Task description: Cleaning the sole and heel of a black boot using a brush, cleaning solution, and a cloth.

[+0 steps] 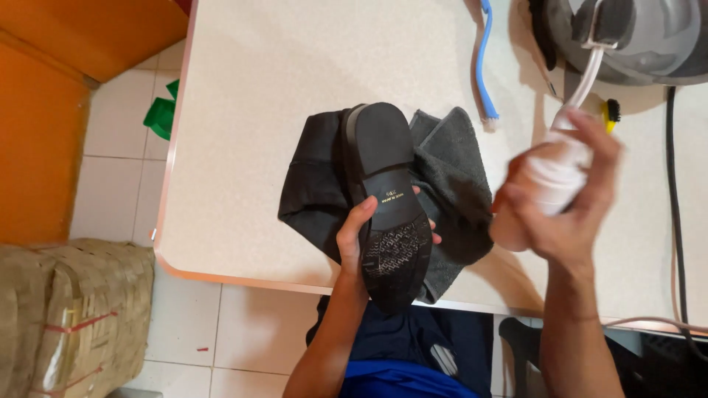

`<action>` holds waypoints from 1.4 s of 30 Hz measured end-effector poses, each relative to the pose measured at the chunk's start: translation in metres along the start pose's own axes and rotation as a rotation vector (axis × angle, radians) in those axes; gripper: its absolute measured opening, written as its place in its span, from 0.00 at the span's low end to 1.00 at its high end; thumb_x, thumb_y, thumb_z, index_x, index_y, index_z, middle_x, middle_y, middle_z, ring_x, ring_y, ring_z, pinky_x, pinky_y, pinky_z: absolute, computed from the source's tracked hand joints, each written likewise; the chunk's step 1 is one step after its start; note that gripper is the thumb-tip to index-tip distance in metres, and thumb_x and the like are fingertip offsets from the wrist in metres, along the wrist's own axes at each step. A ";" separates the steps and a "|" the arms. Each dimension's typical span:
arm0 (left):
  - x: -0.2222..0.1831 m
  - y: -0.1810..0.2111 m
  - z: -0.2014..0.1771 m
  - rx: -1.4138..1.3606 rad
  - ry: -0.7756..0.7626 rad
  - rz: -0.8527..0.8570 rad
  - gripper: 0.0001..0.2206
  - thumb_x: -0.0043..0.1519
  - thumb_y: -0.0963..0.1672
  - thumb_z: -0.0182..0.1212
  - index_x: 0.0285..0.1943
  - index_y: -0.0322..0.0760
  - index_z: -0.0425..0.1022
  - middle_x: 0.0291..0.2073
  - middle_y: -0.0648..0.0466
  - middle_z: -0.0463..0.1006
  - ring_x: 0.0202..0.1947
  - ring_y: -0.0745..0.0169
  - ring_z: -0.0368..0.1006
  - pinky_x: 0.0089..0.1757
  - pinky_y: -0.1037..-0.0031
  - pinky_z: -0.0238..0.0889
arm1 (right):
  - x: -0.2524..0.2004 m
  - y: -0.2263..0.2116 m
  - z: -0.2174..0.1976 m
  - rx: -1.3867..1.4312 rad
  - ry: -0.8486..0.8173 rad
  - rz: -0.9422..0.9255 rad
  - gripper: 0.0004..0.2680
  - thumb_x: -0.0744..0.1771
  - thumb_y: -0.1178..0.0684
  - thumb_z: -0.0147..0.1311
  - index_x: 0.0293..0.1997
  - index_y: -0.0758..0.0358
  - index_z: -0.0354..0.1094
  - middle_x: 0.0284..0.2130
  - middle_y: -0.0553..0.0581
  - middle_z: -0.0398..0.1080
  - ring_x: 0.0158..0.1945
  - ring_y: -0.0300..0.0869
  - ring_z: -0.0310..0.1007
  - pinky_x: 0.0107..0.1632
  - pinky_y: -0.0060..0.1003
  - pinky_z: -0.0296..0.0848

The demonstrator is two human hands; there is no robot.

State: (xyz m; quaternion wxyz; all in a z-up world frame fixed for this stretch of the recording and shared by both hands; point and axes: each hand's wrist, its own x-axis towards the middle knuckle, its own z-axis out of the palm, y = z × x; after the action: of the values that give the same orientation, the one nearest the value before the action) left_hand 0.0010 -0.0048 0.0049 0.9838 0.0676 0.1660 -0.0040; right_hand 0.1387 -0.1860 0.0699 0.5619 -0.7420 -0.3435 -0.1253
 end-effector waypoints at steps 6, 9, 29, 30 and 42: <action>0.008 -0.004 -0.022 -0.029 -0.037 0.005 0.31 0.67 0.53 0.49 0.56 0.12 0.72 0.43 0.23 0.77 0.41 0.27 0.77 0.48 0.52 0.73 | 0.038 -0.032 0.056 -0.111 -0.388 -0.180 0.28 0.60 0.43 0.73 0.63 0.61 0.66 0.48 0.55 0.74 0.48 0.41 0.74 0.54 0.34 0.70; 0.006 -0.004 -0.013 0.021 -0.064 0.042 0.30 0.69 0.52 0.46 0.52 0.10 0.73 0.40 0.20 0.76 0.40 0.25 0.77 0.47 0.54 0.73 | 0.043 -0.026 0.065 -0.272 -0.450 -0.314 0.28 0.60 0.33 0.70 0.63 0.53 0.68 0.36 0.49 0.71 0.30 0.36 0.66 0.33 0.31 0.66; 0.001 -0.002 0.007 0.088 0.153 0.020 0.28 0.62 0.52 0.52 0.56 0.17 0.75 0.34 0.24 0.78 0.33 0.27 0.77 0.39 0.56 0.73 | 0.067 -0.038 0.064 -0.464 -0.526 -0.269 0.22 0.62 0.28 0.58 0.55 0.45 0.68 0.36 0.40 0.77 0.23 0.42 0.72 0.23 0.40 0.62; -0.002 0.000 0.012 0.092 0.152 0.006 0.28 0.61 0.53 0.52 0.57 0.21 0.75 0.34 0.26 0.79 0.32 0.29 0.78 0.37 0.58 0.73 | 0.068 -0.041 0.060 -0.469 -0.531 -0.147 0.23 0.61 0.27 0.58 0.56 0.43 0.68 0.31 0.42 0.77 0.25 0.45 0.74 0.29 0.41 0.65; 0.003 0.013 0.038 0.177 0.186 -0.064 0.24 0.57 0.51 0.58 0.59 0.33 0.75 0.37 0.32 0.79 0.35 0.33 0.78 0.38 0.59 0.71 | 0.036 0.080 -0.088 -0.406 0.631 -0.143 0.15 0.76 0.64 0.67 0.61 0.83 0.59 0.53 0.75 0.63 0.54 0.60 0.67 0.56 0.48 0.68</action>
State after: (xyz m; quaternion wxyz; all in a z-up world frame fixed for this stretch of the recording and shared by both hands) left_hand 0.0164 0.0033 0.0417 0.9537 0.1491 0.2577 -0.0436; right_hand 0.2349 -0.2639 0.0600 0.4715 -0.7374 -0.1725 -0.4519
